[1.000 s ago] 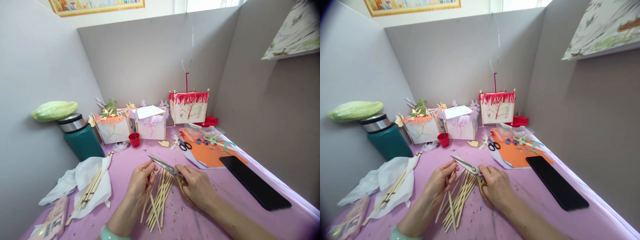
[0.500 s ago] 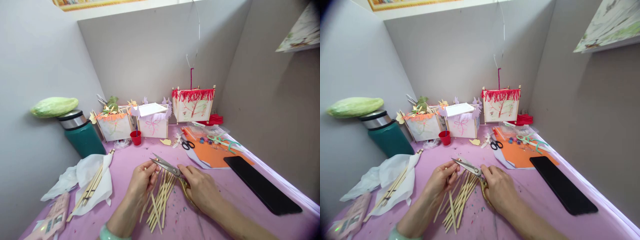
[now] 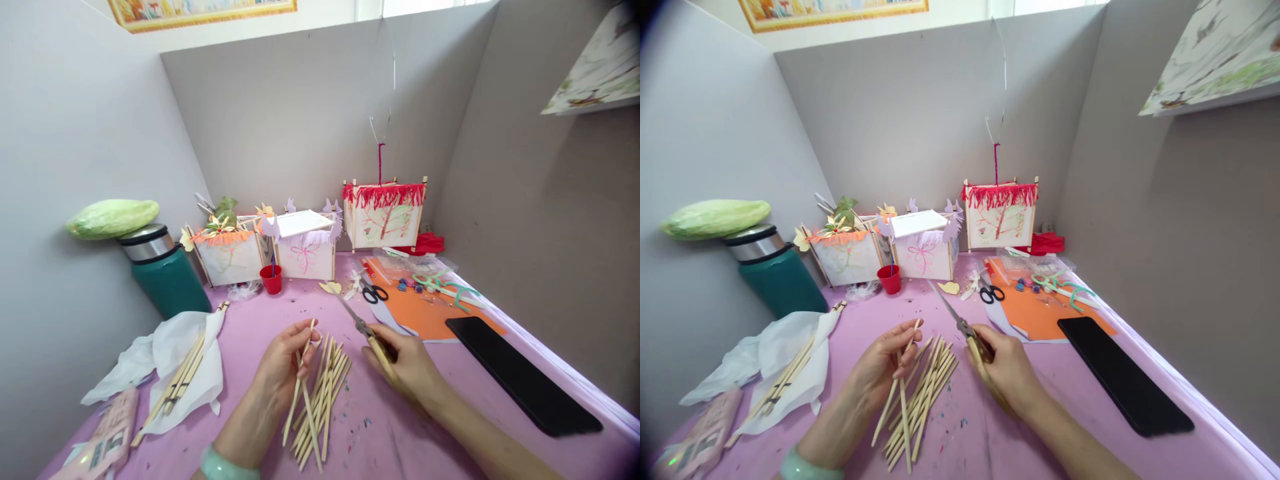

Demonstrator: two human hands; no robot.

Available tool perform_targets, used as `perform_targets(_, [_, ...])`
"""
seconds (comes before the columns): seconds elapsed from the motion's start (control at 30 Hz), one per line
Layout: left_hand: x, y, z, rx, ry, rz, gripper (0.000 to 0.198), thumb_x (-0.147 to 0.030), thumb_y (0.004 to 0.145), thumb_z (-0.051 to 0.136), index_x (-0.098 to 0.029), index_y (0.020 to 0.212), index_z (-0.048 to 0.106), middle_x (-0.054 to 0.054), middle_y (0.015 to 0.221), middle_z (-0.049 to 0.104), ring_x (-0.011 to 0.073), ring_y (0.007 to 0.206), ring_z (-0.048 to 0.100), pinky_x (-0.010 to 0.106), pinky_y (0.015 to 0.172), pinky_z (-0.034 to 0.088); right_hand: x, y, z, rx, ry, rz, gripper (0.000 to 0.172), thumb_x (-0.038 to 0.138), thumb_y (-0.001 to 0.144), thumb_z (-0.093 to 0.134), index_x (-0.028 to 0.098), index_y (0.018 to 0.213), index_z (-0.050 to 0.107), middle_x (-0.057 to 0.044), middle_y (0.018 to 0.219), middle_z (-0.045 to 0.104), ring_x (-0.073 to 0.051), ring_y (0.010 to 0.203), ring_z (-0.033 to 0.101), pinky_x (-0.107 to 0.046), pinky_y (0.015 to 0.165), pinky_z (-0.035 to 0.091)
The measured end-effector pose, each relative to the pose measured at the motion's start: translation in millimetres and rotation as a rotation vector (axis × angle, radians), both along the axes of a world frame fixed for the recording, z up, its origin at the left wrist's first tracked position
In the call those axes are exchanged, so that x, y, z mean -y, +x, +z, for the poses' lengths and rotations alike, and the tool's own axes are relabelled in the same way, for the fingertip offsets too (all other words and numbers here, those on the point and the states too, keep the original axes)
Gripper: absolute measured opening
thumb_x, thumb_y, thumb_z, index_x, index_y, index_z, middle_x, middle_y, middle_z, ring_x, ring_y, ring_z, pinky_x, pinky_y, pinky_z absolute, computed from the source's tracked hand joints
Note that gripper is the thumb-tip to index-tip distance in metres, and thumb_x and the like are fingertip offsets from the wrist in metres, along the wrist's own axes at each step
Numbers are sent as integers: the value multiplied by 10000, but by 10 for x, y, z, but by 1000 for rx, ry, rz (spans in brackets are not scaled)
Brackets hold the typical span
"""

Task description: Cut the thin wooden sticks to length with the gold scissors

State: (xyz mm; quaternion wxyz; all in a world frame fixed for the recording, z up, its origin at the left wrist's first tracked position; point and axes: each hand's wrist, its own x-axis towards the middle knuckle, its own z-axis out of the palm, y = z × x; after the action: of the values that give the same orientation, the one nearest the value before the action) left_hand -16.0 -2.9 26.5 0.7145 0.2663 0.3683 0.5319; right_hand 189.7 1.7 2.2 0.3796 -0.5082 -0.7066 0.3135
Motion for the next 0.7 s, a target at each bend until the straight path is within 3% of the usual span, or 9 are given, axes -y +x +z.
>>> perform_targets(0.07, [1,3,6,7,-2,-16,153,-129,726,659,-119,864,596,-12,612,561,21,351,364,134,316,264,3,37,115,-296,-350,112,342,435,804,564,211,1062,578,78,520,428,-87,399,376,-210,409,328])
perform_targets(0.17, [-5,6,3,6,13,-25,121,-144,725,662,-114,825,602,-2,645,570,19,363,370,133,307,257,-6,86,186,-683,-841,302,395,514,843,500,190,1058,568,80,557,423,-42,356,323,-166,351,277])
perform_targets(0.27, [-16,0,-6,-5,10,-19,151,-140,724,658,-103,865,617,-6,648,563,15,364,360,130,307,258,-38,89,118,-784,-1132,294,427,526,898,414,151,997,594,55,581,475,-33,358,389,-139,337,286])
perform_targets(0.4, [-19,-9,-14,-16,6,-34,185,-142,718,666,-98,892,626,-11,644,556,12,361,356,128,304,252,-57,42,26,-762,-1112,332,465,538,916,360,153,1025,597,30,601,535,-79,383,486,-169,323,363])
perform_targets(0.53, [-4,4,-17,-8,-7,-33,169,-156,694,692,-115,841,620,-18,622,548,15,351,363,133,307,260,-26,14,49,-744,-1071,337,435,491,922,346,153,1042,593,29,603,536,-81,384,477,-172,325,374])
perform_targets(0.7, [18,25,-23,-19,-17,7,273,-151,680,713,-121,939,629,-19,621,552,23,358,377,140,322,276,85,7,156,-549,-801,407,433,502,866,477,181,1148,550,74,520,471,-69,335,388,-175,332,332])
